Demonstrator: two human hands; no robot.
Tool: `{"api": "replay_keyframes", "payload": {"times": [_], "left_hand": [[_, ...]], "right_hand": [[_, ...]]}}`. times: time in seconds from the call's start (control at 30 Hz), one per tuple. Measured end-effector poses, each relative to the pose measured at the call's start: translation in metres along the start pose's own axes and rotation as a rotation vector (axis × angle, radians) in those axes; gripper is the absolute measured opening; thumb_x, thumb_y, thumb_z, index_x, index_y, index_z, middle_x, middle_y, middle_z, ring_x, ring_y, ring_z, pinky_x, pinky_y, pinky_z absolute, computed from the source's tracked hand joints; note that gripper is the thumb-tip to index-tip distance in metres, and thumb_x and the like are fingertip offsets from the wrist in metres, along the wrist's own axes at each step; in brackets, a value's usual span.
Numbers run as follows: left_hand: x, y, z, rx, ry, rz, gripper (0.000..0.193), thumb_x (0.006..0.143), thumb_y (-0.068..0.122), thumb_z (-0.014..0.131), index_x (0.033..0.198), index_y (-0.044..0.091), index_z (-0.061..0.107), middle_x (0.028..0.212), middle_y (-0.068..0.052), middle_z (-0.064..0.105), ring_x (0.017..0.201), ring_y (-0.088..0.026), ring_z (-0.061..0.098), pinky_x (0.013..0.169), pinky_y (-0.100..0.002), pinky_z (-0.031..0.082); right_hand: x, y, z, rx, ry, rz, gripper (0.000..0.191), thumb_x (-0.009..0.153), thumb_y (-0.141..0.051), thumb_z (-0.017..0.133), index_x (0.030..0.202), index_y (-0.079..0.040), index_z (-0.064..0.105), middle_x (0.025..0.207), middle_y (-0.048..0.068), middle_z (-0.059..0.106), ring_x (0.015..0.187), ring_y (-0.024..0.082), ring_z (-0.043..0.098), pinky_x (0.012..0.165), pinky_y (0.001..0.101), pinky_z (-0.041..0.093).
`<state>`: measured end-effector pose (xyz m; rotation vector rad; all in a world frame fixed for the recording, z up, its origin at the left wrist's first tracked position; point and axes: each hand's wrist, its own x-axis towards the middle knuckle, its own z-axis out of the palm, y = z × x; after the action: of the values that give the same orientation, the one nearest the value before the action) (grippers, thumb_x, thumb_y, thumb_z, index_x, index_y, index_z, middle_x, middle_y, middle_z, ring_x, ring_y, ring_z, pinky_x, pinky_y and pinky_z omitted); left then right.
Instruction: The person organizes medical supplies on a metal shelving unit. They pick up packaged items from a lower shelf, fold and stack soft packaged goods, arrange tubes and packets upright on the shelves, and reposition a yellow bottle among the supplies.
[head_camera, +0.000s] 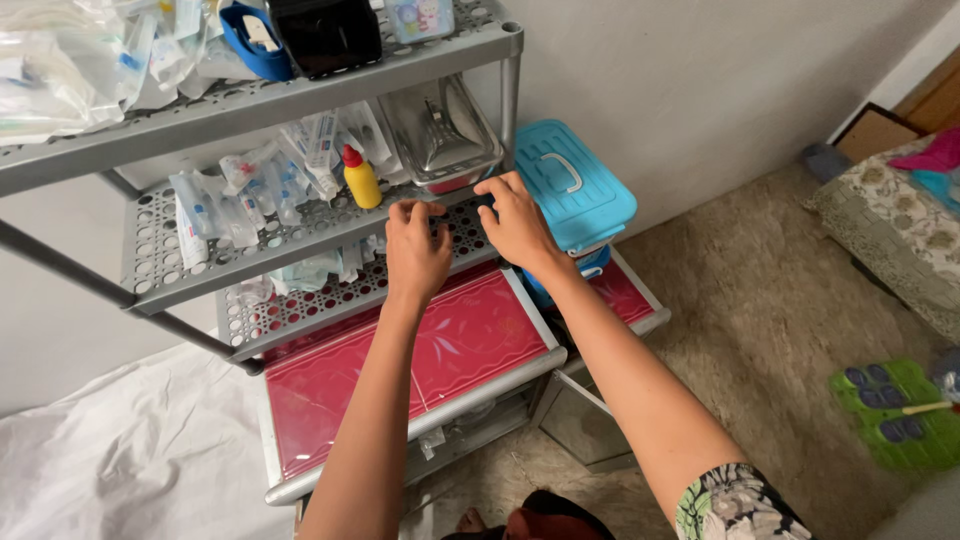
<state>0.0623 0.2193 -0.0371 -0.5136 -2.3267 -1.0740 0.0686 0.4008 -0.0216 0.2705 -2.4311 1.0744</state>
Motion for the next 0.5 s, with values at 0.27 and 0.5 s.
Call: {"api": "replay_keyframes", "payload": {"times": [0.27,0.5], "left_hand": [[0.012,0.006,-0.006,0.079,0.139,-0.035,0.028,0.091,0.008,0.071,0.117,0.004,0.063,0.118,-0.019,0.059,0.107,-0.039,0.060,0.090,-0.048,0.051],[0.010,-0.005,0.015,-0.075,0.189,-0.283,0.029,0.092,0.012,0.070,0.119,0.004,0.063,0.116,-0.014,0.064,0.098,-0.028,0.067,0.081,-0.041,0.054]], "right_hand": [[0.029,0.002,-0.002,-0.075,0.067,-0.196,0.023,0.090,-0.005,0.070,0.112,-0.006,0.064,0.117,0.014,0.057,0.109,0.037,0.061,0.088,0.0453,0.053],[0.056,0.015,-0.006,-0.080,0.093,-0.259,0.017,0.089,-0.007,0.073,0.105,-0.007,0.068,0.109,0.013,0.062,0.107,0.037,0.058,0.092,0.0461,0.050]]}}
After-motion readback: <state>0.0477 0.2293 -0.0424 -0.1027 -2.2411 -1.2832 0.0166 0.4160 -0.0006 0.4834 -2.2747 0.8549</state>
